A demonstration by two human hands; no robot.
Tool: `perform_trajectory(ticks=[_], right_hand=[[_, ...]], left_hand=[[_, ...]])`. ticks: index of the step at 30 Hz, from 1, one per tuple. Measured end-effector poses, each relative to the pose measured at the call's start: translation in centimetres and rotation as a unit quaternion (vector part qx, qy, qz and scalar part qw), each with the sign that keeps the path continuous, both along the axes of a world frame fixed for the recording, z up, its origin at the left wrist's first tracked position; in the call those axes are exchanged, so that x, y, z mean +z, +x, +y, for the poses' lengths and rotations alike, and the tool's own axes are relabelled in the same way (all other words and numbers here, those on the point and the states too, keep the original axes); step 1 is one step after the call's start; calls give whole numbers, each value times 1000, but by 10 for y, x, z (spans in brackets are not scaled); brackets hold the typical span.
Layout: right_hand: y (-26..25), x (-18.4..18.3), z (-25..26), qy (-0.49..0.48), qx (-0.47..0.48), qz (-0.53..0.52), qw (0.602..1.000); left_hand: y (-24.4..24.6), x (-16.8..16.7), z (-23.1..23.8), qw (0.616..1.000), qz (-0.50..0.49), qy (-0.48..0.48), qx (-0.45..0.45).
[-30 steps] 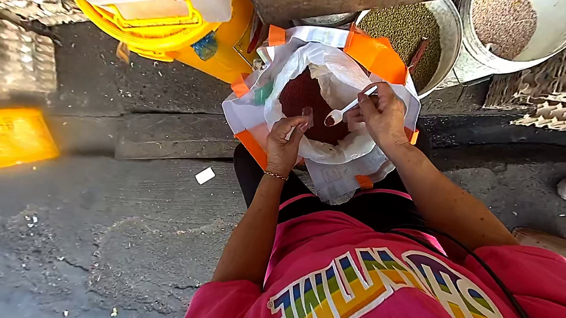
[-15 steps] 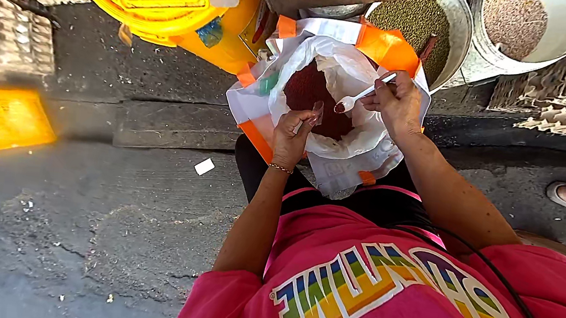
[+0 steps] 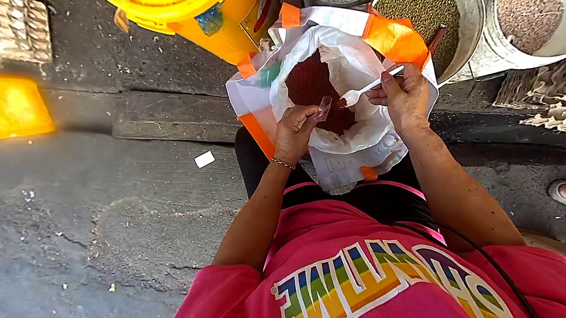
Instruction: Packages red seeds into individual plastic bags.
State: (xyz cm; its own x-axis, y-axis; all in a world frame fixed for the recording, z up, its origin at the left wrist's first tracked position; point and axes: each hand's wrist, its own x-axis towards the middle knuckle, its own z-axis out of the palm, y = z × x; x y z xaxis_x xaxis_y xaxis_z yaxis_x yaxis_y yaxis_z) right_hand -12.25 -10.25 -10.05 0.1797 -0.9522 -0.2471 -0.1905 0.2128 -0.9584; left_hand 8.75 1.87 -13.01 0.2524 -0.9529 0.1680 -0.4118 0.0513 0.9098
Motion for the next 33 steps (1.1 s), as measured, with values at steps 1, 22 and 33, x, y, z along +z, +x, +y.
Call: perform_trajectory(ticks=[1,22,33], right_hand=[[0,0,0,-1,2,4,1000],[1,90,9,-105,67,-46,991],[14,102,25,-290,157,111,938]], left_hand=[[0,-1,0,1000,0,1,-2],[-5,4,0,999,-35,-4,-18],[-3,4,-1,999,-43,1,-19]])
